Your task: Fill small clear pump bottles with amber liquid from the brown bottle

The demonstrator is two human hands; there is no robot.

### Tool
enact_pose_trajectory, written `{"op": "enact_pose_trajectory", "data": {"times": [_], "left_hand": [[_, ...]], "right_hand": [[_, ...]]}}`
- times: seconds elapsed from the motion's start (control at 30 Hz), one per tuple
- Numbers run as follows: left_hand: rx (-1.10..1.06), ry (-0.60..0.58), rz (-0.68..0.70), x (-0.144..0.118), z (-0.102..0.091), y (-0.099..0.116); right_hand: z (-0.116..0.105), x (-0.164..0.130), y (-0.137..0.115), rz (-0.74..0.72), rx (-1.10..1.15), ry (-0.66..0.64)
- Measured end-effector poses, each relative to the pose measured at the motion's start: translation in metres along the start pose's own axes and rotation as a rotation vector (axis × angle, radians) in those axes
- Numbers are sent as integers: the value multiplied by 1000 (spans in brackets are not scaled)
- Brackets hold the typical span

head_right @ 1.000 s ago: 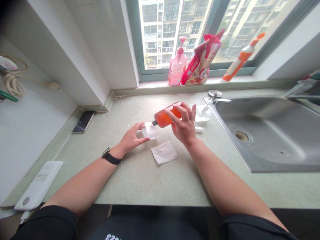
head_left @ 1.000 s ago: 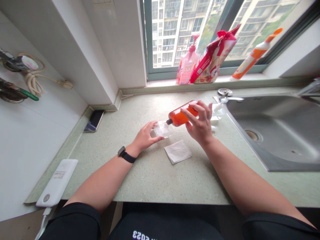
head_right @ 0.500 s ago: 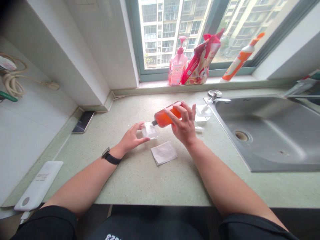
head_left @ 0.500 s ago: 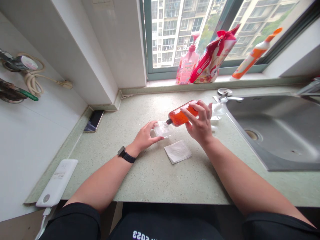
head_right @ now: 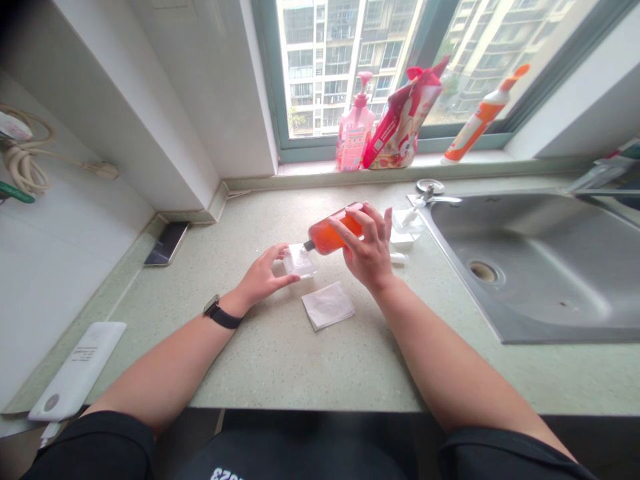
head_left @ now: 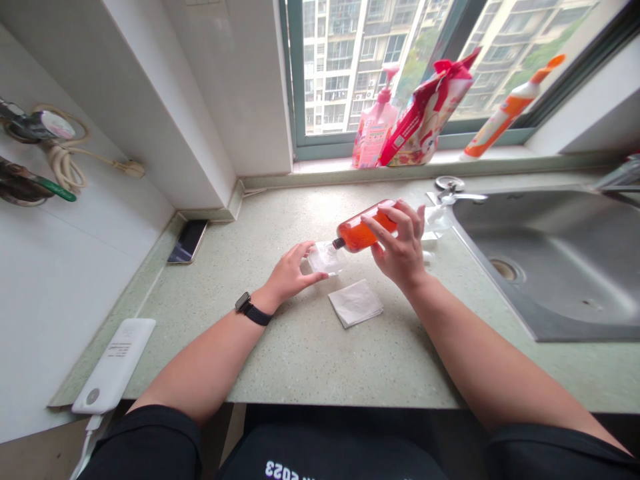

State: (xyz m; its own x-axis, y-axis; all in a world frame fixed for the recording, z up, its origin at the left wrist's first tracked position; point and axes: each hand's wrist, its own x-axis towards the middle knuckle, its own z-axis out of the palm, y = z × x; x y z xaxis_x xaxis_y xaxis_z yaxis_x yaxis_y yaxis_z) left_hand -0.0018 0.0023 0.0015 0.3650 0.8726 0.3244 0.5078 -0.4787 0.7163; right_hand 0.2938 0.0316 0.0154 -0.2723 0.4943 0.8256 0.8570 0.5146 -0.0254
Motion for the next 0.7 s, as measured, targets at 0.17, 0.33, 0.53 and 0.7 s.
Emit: {"op": "enact_pose_trajectory", "data": {"times": [0.17, 0.33, 0.53, 0.7], "left_hand": [[-9, -1, -6, 0, 0, 0], [-7, 6, 4, 0, 0, 0], [0, 1, 4, 0, 1, -2], [-2, 1, 5, 0, 0, -1]], "right_hand": [[0, 0, 0, 13, -29, -18], [-1, 1, 0, -2, -27, -5], [-1, 1, -1, 8, -20, -12], [-2, 2, -3, -10, -20, 10]]}}
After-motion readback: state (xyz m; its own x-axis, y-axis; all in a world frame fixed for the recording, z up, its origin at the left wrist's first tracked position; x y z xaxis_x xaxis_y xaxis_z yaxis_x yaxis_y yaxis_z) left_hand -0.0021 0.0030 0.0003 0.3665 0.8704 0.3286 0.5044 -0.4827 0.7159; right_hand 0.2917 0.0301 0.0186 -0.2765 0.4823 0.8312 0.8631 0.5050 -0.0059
